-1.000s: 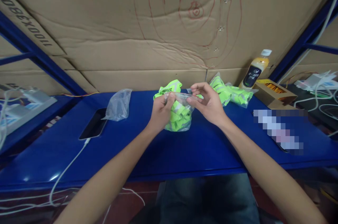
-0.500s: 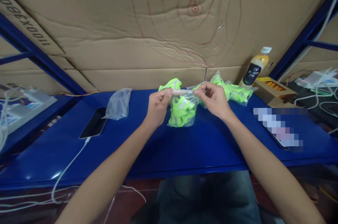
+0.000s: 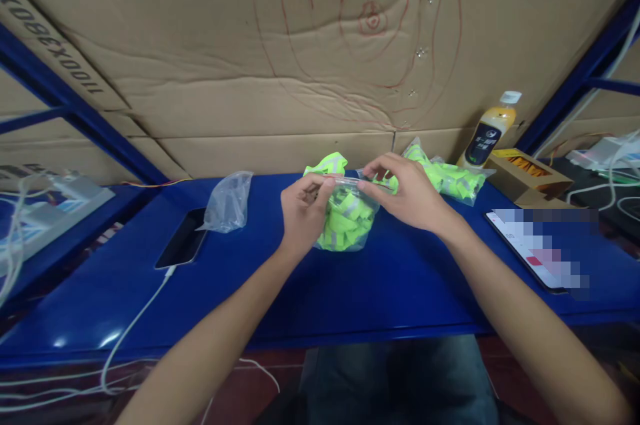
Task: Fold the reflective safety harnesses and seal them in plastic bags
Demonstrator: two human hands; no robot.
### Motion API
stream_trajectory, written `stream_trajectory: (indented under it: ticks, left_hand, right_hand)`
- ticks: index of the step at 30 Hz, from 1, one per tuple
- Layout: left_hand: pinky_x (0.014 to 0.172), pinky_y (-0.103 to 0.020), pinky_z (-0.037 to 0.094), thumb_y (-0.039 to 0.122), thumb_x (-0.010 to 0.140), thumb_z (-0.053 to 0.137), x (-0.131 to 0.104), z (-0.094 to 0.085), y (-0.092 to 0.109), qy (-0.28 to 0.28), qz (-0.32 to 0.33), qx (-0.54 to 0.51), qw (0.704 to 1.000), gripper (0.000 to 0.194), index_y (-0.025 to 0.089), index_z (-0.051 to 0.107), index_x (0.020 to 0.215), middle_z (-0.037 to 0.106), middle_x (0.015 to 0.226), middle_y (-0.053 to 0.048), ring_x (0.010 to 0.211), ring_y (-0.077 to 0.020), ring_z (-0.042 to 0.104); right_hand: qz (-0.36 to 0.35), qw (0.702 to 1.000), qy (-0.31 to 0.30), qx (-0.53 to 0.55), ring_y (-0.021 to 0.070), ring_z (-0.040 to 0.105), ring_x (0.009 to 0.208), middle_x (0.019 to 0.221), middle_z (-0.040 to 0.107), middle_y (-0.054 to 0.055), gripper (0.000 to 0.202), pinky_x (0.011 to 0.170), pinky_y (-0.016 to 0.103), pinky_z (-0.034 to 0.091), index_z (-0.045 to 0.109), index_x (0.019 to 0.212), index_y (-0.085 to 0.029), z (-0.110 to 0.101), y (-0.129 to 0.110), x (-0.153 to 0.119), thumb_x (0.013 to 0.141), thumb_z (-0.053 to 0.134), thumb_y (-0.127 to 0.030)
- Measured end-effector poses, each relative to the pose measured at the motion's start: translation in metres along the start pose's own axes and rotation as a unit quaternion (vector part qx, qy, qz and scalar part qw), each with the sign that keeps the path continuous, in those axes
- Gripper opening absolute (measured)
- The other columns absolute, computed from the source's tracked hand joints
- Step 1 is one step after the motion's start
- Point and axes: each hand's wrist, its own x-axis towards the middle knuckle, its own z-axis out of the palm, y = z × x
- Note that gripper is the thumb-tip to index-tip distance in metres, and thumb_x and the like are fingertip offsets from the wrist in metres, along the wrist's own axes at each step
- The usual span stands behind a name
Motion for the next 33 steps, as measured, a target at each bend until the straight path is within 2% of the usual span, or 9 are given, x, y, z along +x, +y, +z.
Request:
stream_trajectory:
  ticks: [3,5,8,10,13,18,22,30,33]
  left_hand:
    - [0.096,-0.036,0.059,0.043,0.096,0.079,-0.001,0.000,0.004,-0.014,0.034,0.027,0.999,0.025,0.020,0.077,0.085,0.082,0.096,-0.007,0.094,-0.0211,0.078]
    - [0.089,-0.034,0.059,0.044,0.097,0.078,-0.001,-0.001,0.004,-0.018,0.045,0.040,0.998,0.026,0.020,0.077,0.085,0.082,0.091,-0.006,0.088,-0.0198,0.077]
    - [0.078,-0.029,0.058,0.045,0.096,0.080,0.001,-0.001,0.002,-0.039,0.038,0.024,0.998,0.027,0.020,0.077,0.088,0.081,0.086,-0.006,0.080,-0.0178,0.075]
    - [0.083,-0.030,0.060,0.044,0.094,0.083,0.001,0.000,0.002,-0.058,0.029,-0.004,0.998,0.025,0.020,0.079,0.096,0.082,0.094,-0.007,0.087,-0.0186,0.077]
    - [0.089,-0.032,0.061,0.042,0.094,0.082,-0.001,0.002,0.004,-0.052,0.038,-0.005,0.998,0.023,0.020,0.080,0.102,0.082,0.103,-0.009,0.097,-0.0206,0.078]
    - [0.079,-0.029,0.060,0.042,0.096,0.081,-0.005,0.002,0.008,-0.022,0.051,0.024,0.998,0.022,0.020,0.080,0.096,0.081,0.091,-0.007,0.085,-0.0182,0.076]
    - [0.074,-0.028,0.057,0.047,0.093,0.083,-0.005,0.001,0.010,-0.004,0.048,0.032,0.998,0.029,0.019,0.077,0.088,0.078,0.086,-0.006,0.077,-0.0161,0.073]
    - [0.079,-0.028,0.057,0.045,0.091,0.085,0.003,0.000,0.008,-0.075,0.040,0.003,0.996,0.027,0.020,0.079,0.097,0.078,0.091,-0.006,0.084,-0.0170,0.073]
    - [0.071,-0.027,0.054,0.047,0.092,0.084,0.002,-0.001,0.007,-0.053,0.033,0.015,0.998,0.029,0.020,0.077,0.090,0.075,0.082,-0.004,0.074,-0.0149,0.068]
  right_hand:
    - [-0.011,0.995,-0.094,0.023,0.0150,0.061,0.069,0.077,0.071,0.002,0.020,0.067,0.031,0.043,0.068,0.086,-0.020,0.001,-0.007,0.018,0.096,0.074,-0.036]
    - [0.010,0.987,-0.138,0.082,0.0133,0.057,0.063,0.071,0.067,-0.001,0.016,0.061,0.029,0.041,0.066,0.087,-0.020,0.004,-0.004,0.026,0.093,0.074,-0.032]
    - [0.042,0.967,-0.173,0.182,0.0121,0.051,0.061,0.071,0.063,-0.002,0.022,0.057,0.028,0.039,0.066,0.093,-0.020,0.009,0.007,0.029,0.092,0.077,-0.039]
    - [0.043,0.962,-0.164,0.213,0.0114,0.047,0.062,0.070,0.059,-0.002,0.027,0.058,0.027,0.038,0.066,0.088,-0.019,0.012,0.013,0.025,0.094,0.075,-0.044]
    - [0.025,0.973,-0.122,0.193,0.0108,0.045,0.063,0.069,0.057,-0.002,0.028,0.060,0.027,0.038,0.066,0.082,-0.019,0.014,0.015,0.019,0.096,0.073,-0.042]
    - [-0.007,0.987,-0.100,0.127,0.0098,0.047,0.061,0.068,0.059,-0.003,0.018,0.059,0.026,0.037,0.066,0.081,-0.018,0.014,0.005,0.016,0.095,0.070,-0.028]
    - [-0.007,0.989,-0.083,0.124,0.0100,0.047,0.059,0.066,0.060,-0.003,0.018,0.058,0.026,0.037,0.067,0.080,-0.019,0.013,0.000,0.014,0.093,0.074,-0.029]
    - [-0.050,0.991,-0.054,0.110,0.0109,0.049,0.063,0.070,0.061,-0.003,0.016,0.061,0.027,0.038,0.068,0.084,-0.019,0.018,0.005,0.012,0.098,0.068,-0.028]
    - [-0.017,0.989,-0.076,0.125,0.0113,0.049,0.061,0.069,0.060,-0.003,0.016,0.059,0.027,0.038,0.069,0.087,-0.019,0.016,0.006,0.011,0.095,0.072,-0.032]
